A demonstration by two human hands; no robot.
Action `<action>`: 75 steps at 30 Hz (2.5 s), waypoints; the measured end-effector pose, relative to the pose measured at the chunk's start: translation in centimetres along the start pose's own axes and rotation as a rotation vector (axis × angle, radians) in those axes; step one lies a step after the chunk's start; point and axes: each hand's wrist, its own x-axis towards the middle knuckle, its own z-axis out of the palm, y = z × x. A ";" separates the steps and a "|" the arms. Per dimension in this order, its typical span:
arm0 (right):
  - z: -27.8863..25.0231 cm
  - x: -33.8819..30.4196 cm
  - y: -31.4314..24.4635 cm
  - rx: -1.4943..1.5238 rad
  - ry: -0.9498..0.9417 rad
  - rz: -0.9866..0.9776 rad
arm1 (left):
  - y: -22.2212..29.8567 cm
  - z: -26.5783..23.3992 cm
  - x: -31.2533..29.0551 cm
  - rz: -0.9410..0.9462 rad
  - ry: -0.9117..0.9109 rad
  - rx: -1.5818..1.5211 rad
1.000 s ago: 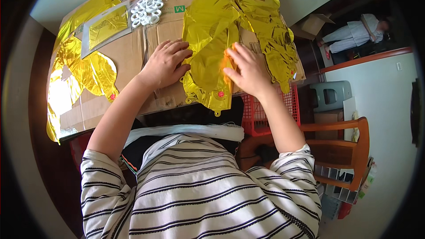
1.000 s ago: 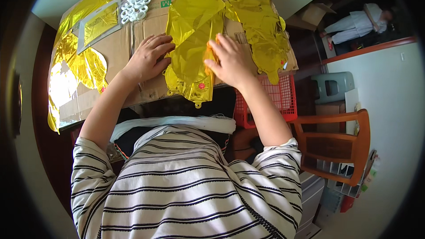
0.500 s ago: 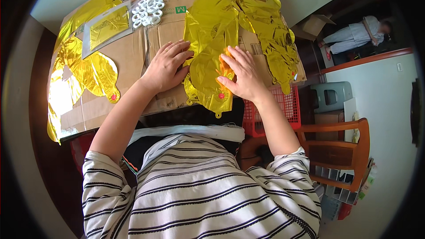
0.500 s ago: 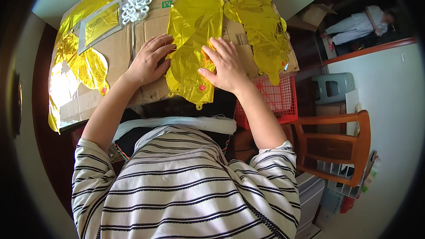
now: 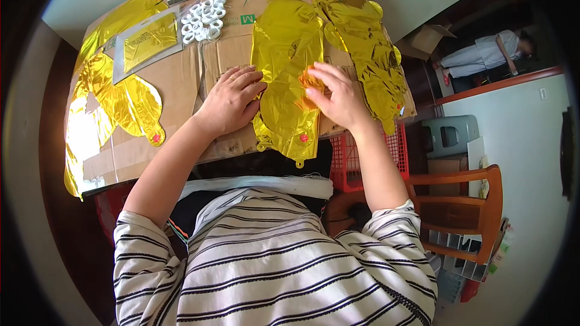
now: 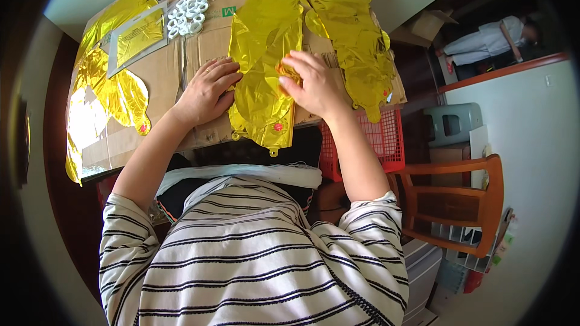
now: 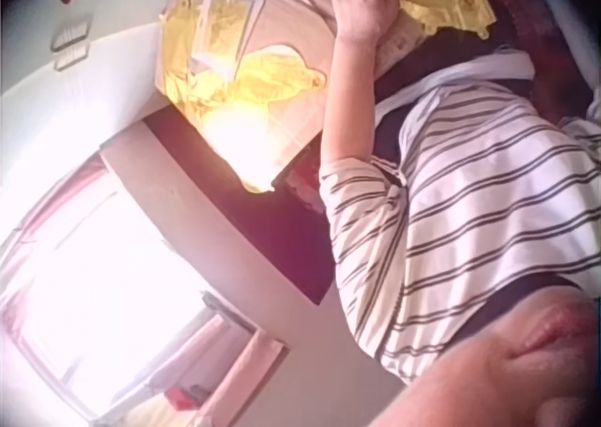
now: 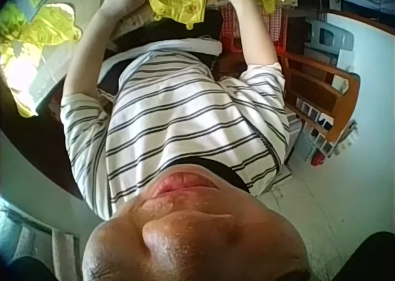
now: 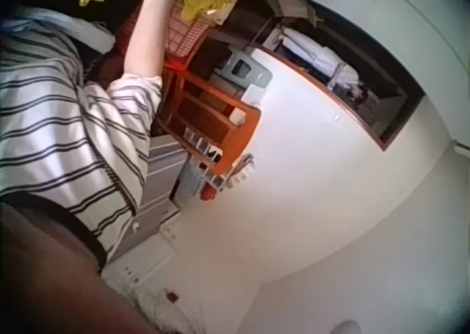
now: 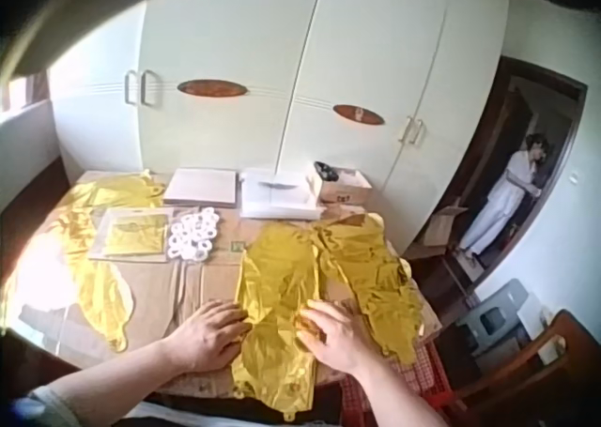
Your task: Folding and flattening gold foil balloons on a cardboard surface.
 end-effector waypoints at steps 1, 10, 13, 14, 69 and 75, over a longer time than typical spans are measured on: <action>0.1 0.7 0.3 0.006 0.039 0.032 | 0.0 0.0 0.0 -0.001 0.002 -0.001; 1.5 4.1 4.0 -0.306 0.078 0.009 | 0.1 -0.1 0.1 0.011 0.011 -0.029; 1.5 4.1 4.3 -0.359 0.071 -0.039 | 0.2 -0.1 0.1 0.011 0.012 -0.033; 1.6 4.0 4.3 -0.356 0.074 -0.042 | 0.2 -0.1 0.2 0.014 0.011 -0.035; 2.5 6.6 2.0 -0.359 -0.054 -0.145 | -6.5 1.0 4.6 -0.077 -0.161 0.210; 2.4 6.5 -1.1 -0.244 0.112 -0.347 | -6.2 0.9 4.5 -0.105 -0.202 0.256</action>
